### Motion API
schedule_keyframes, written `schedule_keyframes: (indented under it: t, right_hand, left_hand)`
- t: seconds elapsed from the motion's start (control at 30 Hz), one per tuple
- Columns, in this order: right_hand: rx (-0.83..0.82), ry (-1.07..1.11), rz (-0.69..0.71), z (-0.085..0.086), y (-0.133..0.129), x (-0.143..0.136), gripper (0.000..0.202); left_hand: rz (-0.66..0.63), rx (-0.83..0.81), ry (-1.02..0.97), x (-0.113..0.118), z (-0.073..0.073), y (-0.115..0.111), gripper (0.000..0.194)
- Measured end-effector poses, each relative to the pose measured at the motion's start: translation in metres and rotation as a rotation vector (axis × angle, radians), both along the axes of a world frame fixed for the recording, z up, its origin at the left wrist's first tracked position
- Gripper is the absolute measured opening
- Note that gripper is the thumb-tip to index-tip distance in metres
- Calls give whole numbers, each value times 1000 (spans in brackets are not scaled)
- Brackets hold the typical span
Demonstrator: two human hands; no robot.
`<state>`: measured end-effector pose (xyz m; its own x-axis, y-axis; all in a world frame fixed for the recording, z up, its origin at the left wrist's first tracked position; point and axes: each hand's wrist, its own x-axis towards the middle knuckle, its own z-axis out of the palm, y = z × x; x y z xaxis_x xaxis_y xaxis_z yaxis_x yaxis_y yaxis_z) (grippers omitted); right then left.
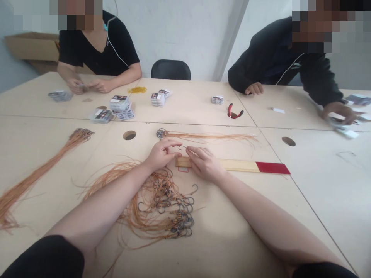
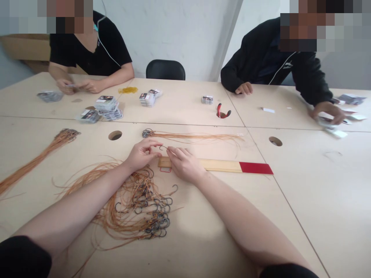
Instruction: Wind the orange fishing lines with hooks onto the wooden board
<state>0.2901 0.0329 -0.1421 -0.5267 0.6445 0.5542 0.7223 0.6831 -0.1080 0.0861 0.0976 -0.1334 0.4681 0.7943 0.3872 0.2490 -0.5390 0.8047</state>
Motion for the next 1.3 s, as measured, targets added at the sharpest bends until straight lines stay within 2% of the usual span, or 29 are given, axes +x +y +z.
schedule_keyframes:
  t: [0.17,0.47,0.97,1.3]
  right_hand:
    - [-7,17,-5,-3,1,2,40]
    - [-54,18,46,-4,2,1,45]
    - [-54,38,64,-2,0,1,45]
    - [-42,44,78,-3,0,1,46]
  left_hand:
    - [62,89,77,-1,-1,2,29]
    - [46,251,140,-1,0,2,26]
    - [37,406,208,-1,2,2,23]
    - [11,442,202,-3,1,3,22]
